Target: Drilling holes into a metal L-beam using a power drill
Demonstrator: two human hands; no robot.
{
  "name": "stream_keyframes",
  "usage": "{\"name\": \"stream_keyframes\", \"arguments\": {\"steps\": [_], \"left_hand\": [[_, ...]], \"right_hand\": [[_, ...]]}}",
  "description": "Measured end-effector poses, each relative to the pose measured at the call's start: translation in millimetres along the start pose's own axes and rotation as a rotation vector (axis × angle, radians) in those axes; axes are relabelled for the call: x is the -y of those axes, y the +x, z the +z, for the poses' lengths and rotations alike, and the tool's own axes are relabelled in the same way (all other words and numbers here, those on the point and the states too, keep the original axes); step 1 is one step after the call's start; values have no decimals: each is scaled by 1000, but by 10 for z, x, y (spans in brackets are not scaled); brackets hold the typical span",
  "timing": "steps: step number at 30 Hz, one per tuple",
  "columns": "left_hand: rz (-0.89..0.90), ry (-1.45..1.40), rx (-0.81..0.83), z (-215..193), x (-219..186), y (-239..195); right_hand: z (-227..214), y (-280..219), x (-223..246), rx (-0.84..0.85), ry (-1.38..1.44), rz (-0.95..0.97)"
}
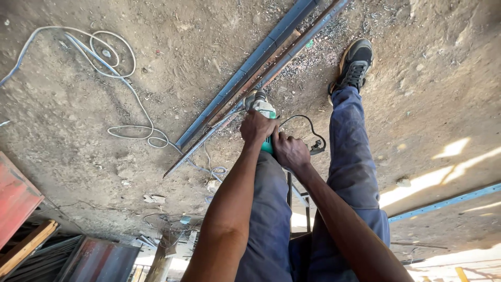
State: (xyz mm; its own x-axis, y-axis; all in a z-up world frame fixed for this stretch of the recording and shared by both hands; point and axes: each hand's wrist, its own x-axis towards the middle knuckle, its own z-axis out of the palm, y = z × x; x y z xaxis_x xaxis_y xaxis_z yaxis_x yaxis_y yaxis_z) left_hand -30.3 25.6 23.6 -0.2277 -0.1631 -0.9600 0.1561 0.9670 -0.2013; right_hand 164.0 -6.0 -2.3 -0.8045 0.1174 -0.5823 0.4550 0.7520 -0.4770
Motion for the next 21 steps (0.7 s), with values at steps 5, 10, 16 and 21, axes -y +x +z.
{"name": "stream_keyframes", "arguments": {"steps": [5, 10, 16, 21], "left_hand": [[8, 28, -39, -58, -87, -69], [-23, 2, -58, 87, -22, 58], [-7, 48, -14, 306, 141, 203], [-5, 51, -36, 352, 197, 223]], "right_hand": [[3, 8, -46, -20, 9, 5], [51, -17, -100, -39, -41, 3], [220, -115, -111, -100, -67, -46], [131, -109, -65, -122, -137, -56]]}}
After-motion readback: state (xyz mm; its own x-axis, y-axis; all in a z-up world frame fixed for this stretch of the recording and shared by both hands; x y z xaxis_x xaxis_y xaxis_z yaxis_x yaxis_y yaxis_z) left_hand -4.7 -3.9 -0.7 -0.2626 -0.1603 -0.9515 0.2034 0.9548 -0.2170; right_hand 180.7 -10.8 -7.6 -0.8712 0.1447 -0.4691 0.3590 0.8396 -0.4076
